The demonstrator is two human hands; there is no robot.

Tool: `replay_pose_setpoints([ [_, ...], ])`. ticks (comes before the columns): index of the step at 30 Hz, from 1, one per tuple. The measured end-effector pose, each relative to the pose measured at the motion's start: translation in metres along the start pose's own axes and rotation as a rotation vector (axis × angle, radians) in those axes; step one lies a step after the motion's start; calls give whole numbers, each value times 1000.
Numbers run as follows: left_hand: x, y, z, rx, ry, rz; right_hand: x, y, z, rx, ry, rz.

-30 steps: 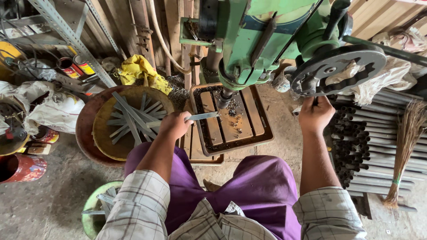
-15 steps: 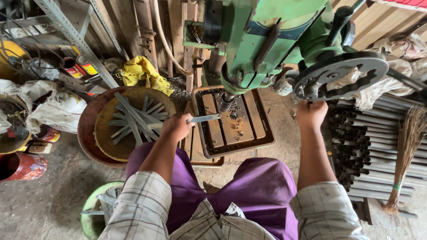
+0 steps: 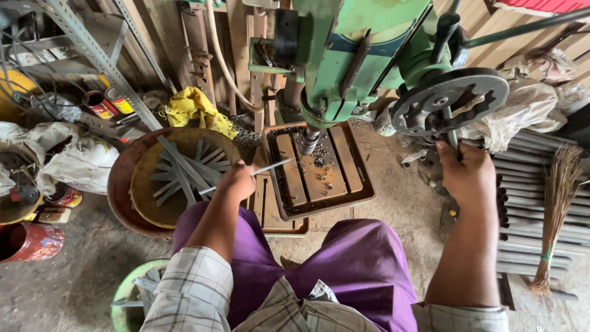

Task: The person operates a drill press to drill holes into small metal bars. They pick up a bar, position it under the drill bit, lower the spindle to drill, and then place the finished bar into a nearby container. This process is repeated for multiple bars.

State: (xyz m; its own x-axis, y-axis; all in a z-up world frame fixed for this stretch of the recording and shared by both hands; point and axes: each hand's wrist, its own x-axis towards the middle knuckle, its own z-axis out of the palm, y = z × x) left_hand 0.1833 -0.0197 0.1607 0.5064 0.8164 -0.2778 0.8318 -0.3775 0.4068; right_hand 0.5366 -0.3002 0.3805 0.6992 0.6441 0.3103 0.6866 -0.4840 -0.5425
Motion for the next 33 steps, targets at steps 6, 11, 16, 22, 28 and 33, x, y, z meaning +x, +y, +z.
replay_pose_setpoints([
  [6,-16,-4,-29,150,244,-189,0,4,9,53,6,3],
  [11,-8,-16,-12,-145,364,-77,-1,1,9,86,8,26],
  [16,19,-32,15,-462,757,383,-1,5,16,72,40,-17],
  [22,25,-20,6,-644,528,150,1,10,21,25,56,-15],
  [28,-5,8,-26,-327,21,-35,0,13,26,34,41,10],
  [33,-5,8,-18,-172,-124,112,0,13,29,52,61,-42],
])
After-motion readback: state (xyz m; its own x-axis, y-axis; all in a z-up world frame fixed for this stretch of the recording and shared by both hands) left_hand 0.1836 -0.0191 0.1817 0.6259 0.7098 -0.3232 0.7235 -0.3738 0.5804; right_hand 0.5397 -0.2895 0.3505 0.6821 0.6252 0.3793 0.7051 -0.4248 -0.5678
